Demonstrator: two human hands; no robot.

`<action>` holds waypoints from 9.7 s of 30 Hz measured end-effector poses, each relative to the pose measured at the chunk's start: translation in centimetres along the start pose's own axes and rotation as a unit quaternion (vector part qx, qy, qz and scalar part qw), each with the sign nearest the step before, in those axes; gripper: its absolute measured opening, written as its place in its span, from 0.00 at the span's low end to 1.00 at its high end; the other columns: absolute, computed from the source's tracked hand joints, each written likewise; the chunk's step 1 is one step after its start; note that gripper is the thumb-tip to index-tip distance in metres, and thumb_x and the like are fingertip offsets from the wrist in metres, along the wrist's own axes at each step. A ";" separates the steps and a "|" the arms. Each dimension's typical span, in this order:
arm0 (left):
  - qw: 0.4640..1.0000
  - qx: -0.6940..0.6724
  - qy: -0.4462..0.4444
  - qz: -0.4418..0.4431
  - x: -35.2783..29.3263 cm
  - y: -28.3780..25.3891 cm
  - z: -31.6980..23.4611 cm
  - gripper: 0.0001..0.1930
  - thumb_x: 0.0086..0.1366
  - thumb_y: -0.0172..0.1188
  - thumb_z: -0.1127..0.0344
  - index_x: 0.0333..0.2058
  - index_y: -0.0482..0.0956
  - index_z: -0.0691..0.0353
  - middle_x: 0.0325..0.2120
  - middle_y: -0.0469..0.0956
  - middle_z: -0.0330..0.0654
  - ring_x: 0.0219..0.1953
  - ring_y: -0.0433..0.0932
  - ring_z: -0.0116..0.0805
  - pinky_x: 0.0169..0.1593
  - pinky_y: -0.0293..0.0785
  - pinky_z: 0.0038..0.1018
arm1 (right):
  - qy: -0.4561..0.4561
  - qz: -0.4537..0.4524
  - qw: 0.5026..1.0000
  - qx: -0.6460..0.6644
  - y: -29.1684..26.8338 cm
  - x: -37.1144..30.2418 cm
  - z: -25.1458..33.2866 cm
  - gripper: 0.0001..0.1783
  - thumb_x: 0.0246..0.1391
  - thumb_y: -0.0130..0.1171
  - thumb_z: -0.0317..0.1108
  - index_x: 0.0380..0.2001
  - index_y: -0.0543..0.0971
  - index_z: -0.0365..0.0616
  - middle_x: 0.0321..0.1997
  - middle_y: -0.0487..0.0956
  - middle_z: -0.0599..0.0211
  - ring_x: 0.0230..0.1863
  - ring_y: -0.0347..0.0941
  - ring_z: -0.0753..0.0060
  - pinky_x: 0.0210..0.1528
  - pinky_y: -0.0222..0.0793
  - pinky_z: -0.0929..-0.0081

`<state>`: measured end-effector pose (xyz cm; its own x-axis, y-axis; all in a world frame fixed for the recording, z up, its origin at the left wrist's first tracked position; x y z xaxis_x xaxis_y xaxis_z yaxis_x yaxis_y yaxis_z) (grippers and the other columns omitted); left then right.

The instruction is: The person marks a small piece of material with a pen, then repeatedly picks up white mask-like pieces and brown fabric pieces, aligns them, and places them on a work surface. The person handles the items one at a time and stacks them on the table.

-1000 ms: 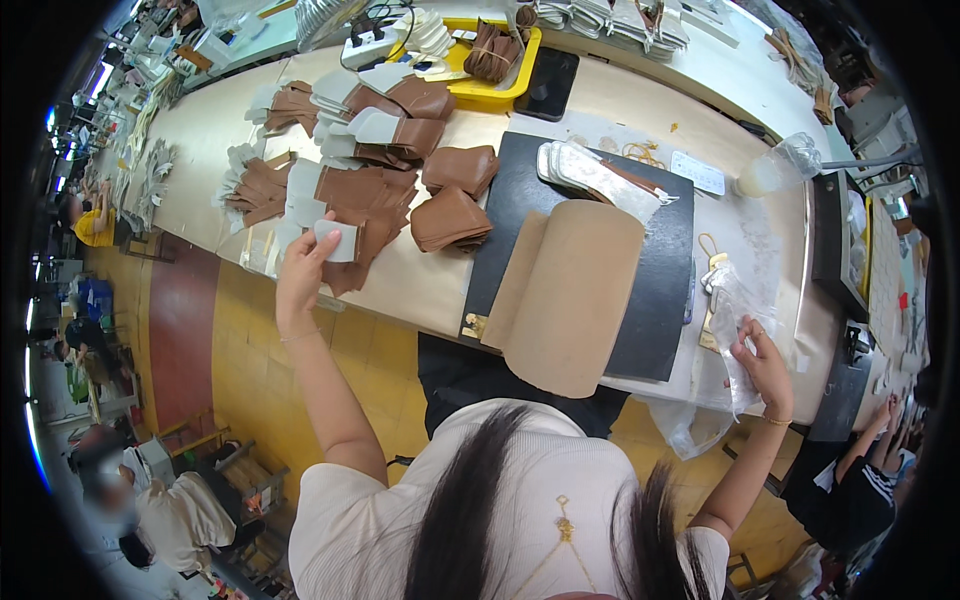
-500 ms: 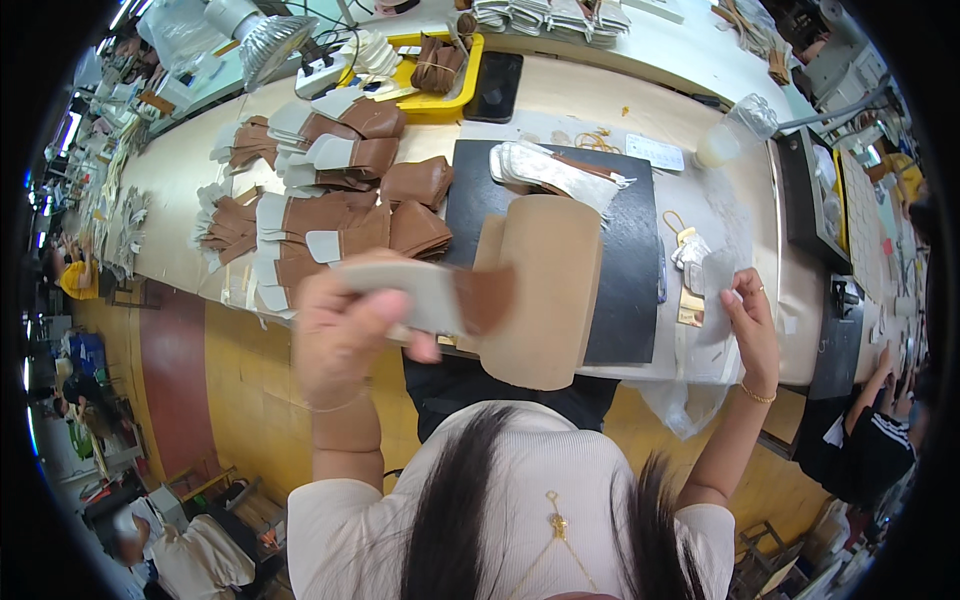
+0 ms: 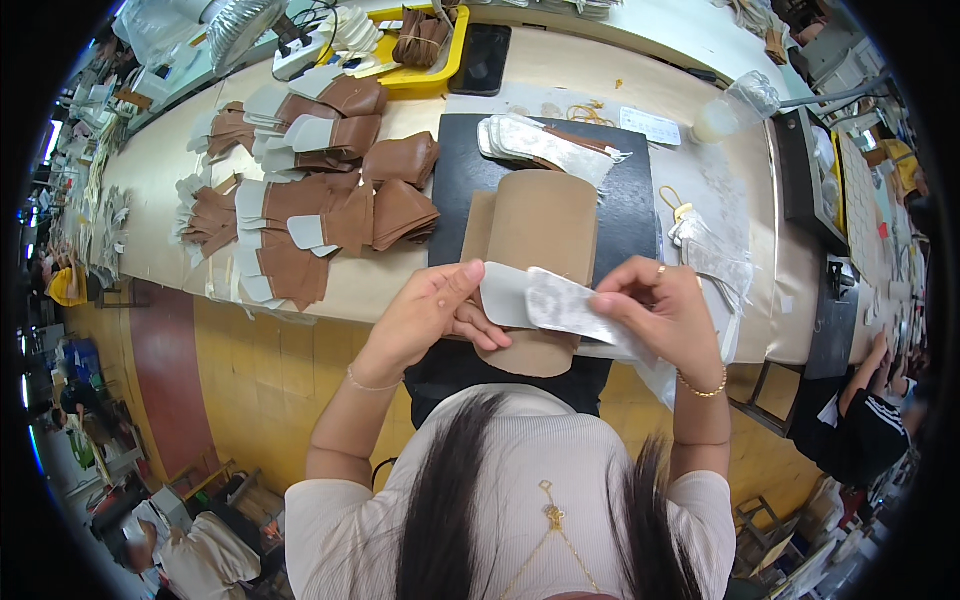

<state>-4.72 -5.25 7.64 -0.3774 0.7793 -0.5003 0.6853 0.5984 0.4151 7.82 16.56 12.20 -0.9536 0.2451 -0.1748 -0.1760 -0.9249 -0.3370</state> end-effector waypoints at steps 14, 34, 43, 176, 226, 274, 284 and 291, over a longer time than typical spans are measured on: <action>1.000 -0.002 0.016 0.009 0.5 -0.2 0.2 0.30 0.75 0.44 0.46 0.44 0.74 0.78 0.32 0.81 0.55 0.29 0.86 0.42 0.31 0.85 0.26 | 0.030 0.064 0.994 -0.083 2.7 2.7 1.9 0.12 0.54 0.66 0.36 0.31 0.83 0.35 0.25 0.83 0.57 0.24 0.80 0.68 0.31 0.72 0.75; 0.999 -0.038 0.016 -0.026 1.0 -3.7 2.2 0.10 0.68 0.60 0.67 0.31 0.76 0.68 0.26 0.81 0.47 0.24 0.84 0.35 0.26 0.82 0.22 | 0.068 0.056 0.996 0.034 -0.3 0.8 -2.2 0.22 0.43 0.77 0.34 0.40 0.77 0.41 0.23 0.74 0.76 0.28 0.69 0.86 0.32 0.65 0.83; 0.994 -0.106 0.001 0.027 2.8 -4.6 4.8 0.09 0.68 0.60 0.67 0.33 0.76 0.68 0.26 0.82 0.49 0.23 0.84 0.36 0.25 0.82 0.24 | 0.110 0.045 0.966 0.229 2.1 1.6 -7.1 0.32 0.44 0.77 0.35 0.47 0.68 0.44 0.27 0.73 0.78 0.29 0.64 0.89 0.32 0.59 0.87; 0.997 0.056 -0.014 -0.041 0.2 0.8 -1.2 0.11 0.64 0.62 0.70 0.40 0.79 0.73 0.26 0.82 0.48 0.23 0.83 0.33 0.25 0.78 0.21 | -0.013 -0.199 0.972 0.124 -7.3 -2.7 -3.9 0.08 0.52 0.69 0.26 0.35 0.81 0.38 0.30 0.80 0.74 0.31 0.73 0.86 0.35 0.67 0.87; 0.999 -0.033 0.017 0.003 2.0 -3.3 3.3 0.11 0.66 0.63 0.66 0.38 0.77 0.71 0.29 0.82 0.47 0.24 0.82 0.31 0.29 0.81 0.24 | -0.164 -0.164 0.943 -0.239 2.2 -0.8 -0.8 0.37 0.37 0.76 0.40 0.54 0.74 0.45 0.58 0.72 0.57 0.60 0.67 0.52 0.62 0.63 0.58; 0.928 0.265 0.172 -0.200 8.1 -12.6 -8.9 0.17 0.63 0.67 0.56 0.39 0.78 0.65 0.23 0.80 0.42 0.19 0.79 0.27 0.22 0.74 0.20 | -0.020 -0.296 0.803 -0.516 -12.8 -5.7 -20.2 0.17 0.54 0.61 0.25 0.49 0.79 0.44 0.58 0.75 0.60 0.64 0.66 0.52 0.67 0.58 0.55; 0.631 0.402 0.102 -0.656 -6.3 -26.7 -0.1 0.21 0.56 0.73 0.57 0.41 0.80 0.67 0.24 0.79 0.40 0.28 0.77 0.31 0.33 0.73 0.27 | 0.135 -0.198 0.841 -0.485 -14.2 -4.8 -17.8 0.06 0.59 0.55 0.24 0.39 0.71 0.40 0.40 0.80 0.54 0.46 0.77 0.49 0.52 0.69 0.55; 0.710 0.321 0.225 -0.585 -5.9 -22.2 -2.4 0.14 0.56 0.72 0.67 0.35 0.78 0.67 0.26 0.78 0.40 0.25 0.74 0.30 0.31 0.71 0.25 | 0.100 -0.293 0.863 -0.399 -14.2 -5.7 -14.5 0.05 0.65 0.50 0.27 0.42 0.70 0.40 0.41 0.81 0.48 0.44 0.79 0.45 0.43 0.72 0.59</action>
<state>-19.19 -22.67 3.21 -0.9842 -0.1133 0.1359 -0.1722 0.7895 -0.5891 19.33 32.53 4.54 -0.6825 0.7220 0.1134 -0.3134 -0.1489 -0.9379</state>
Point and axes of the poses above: each hand's wrist, its own x-axis towards the middle knuckle, its own y-axis out of the palm, z = x × y, the point moved 3 cm from there along x, towards the middle knuckle
